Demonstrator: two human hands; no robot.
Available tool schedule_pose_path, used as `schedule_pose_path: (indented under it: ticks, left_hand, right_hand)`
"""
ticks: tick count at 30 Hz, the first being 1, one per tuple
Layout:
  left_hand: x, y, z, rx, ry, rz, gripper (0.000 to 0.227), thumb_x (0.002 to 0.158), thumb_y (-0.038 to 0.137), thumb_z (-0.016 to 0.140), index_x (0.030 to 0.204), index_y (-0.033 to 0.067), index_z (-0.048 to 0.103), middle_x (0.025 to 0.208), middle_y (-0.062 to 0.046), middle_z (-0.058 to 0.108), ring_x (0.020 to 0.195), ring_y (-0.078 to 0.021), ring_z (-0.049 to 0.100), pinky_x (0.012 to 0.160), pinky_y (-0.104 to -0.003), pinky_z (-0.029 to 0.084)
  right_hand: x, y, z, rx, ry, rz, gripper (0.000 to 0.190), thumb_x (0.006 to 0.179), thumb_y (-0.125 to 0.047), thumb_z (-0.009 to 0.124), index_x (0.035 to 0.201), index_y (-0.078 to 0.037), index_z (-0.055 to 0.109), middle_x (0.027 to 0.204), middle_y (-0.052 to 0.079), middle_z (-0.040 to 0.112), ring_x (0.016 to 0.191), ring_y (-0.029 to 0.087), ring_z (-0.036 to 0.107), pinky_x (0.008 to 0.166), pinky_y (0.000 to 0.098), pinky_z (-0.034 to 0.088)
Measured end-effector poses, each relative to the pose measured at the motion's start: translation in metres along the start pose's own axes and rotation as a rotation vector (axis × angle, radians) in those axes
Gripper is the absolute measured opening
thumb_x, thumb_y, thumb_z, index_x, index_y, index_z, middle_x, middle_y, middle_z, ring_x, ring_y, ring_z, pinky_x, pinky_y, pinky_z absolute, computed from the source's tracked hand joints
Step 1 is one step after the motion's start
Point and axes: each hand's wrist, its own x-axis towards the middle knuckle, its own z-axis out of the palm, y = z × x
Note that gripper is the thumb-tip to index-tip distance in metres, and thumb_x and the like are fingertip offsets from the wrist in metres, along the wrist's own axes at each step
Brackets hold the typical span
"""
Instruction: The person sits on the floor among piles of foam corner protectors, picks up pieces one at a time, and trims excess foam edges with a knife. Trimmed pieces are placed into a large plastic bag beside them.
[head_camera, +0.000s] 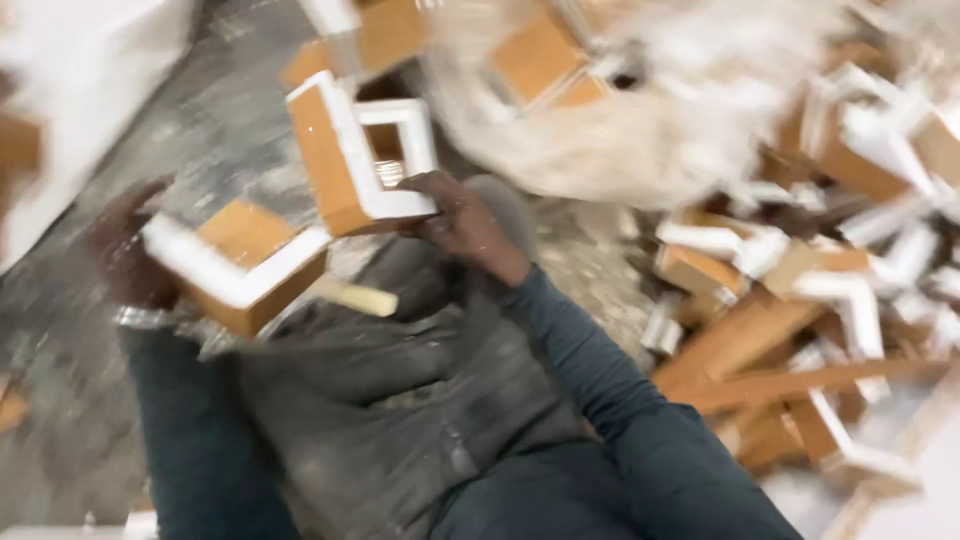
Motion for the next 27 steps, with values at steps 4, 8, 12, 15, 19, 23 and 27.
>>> schedule_pose_path:
  ticks: [4,8,12,15,19,23,27]
  left_hand:
    - [-0.030,-0.005,0.025,-0.040,0.063,-0.146,0.040,0.123,0.031,0.050,0.120,-0.0044,0.068,0.110,-0.015,0.073,0.083,-0.0197,0.070,0.076,-0.031,0.056]
    - [-0.035,0.000,0.030,-0.218,0.096,-0.381,0.064,0.126,0.045,0.037,0.122,-0.0063,0.075,0.082,-0.012,0.068,0.076,-0.0186,0.068,0.074,-0.028,0.055]
    - [-0.041,-0.035,0.036,-0.263,0.155,-0.383,0.066,0.125,0.049,0.039,0.121,-0.0063,0.074,0.083,-0.011,0.069,0.076,-0.0182,0.067,0.075,-0.029,0.055]
    - [-0.042,-0.045,0.037,-0.383,0.260,-0.420,0.065,0.122,0.051,0.042,0.118,-0.0047,0.074,0.084,-0.010,0.069,0.074,-0.0176,0.065,0.074,-0.030,0.054]
    - [-0.047,-0.034,0.037,-0.474,0.255,-0.548,0.071,0.118,0.055,0.036,0.110,-0.0020,0.077,0.077,-0.008,0.065,0.069,-0.0173,0.062,0.067,-0.031,0.051]
    - [-0.034,-0.035,0.054,-0.634,0.227,-0.614,0.077,0.114,0.058,0.029,0.102,0.0006,0.080,0.071,-0.007,0.061,0.063,-0.0173,0.059,0.061,-0.033,0.048]
    - [-0.021,-0.035,0.042,-0.710,0.248,-0.611,0.081,0.113,0.059,0.026,0.098,0.0018,0.081,0.068,-0.006,0.060,0.060,-0.0174,0.057,0.058,-0.033,0.047]
  right_hand:
    - [-0.106,0.096,-0.129,-0.075,0.368,0.307,0.068,0.084,-0.002,0.079,0.147,-0.001,0.051,0.125,0.014,0.067,0.106,0.022,0.065,0.088,0.0351,0.056]
    - [-0.201,0.073,-0.245,0.060,1.090,0.108,0.075,0.112,-0.016,0.073,0.164,-0.006,0.020,0.159,0.016,0.046,0.140,0.026,0.053,0.122,0.0433,0.050]
    - [-0.202,0.052,-0.245,0.550,1.267,-0.105,0.084,0.098,-0.017,0.072,0.152,-0.025,0.008,0.144,0.009,0.047,0.121,0.025,0.059,0.105,0.0453,0.055]
    - [-0.160,0.074,-0.179,0.603,1.109,0.194,0.050,0.107,-0.026,0.069,0.143,-0.010,0.039,0.121,0.005,0.056,0.100,0.018,0.061,0.090,0.0431,0.055]
    - [-0.052,0.032,-0.041,0.186,0.200,0.178,0.051,0.099,-0.026,0.071,0.143,-0.010,0.050,0.135,0.007,0.060,0.107,0.023,0.070,0.085,0.0369,0.058]
    - [0.024,-0.016,0.062,0.278,-0.403,-0.104,0.076,0.083,-0.015,0.081,0.148,-0.011,0.042,0.151,0.010,0.046,0.126,0.028,0.060,0.089,0.0360,0.057]
    - [0.048,-0.034,0.105,0.136,-0.561,-0.261,0.071,0.080,-0.014,0.086,0.143,-0.007,0.054,0.142,0.014,0.054,0.132,0.030,0.055,0.098,0.0376,0.056]
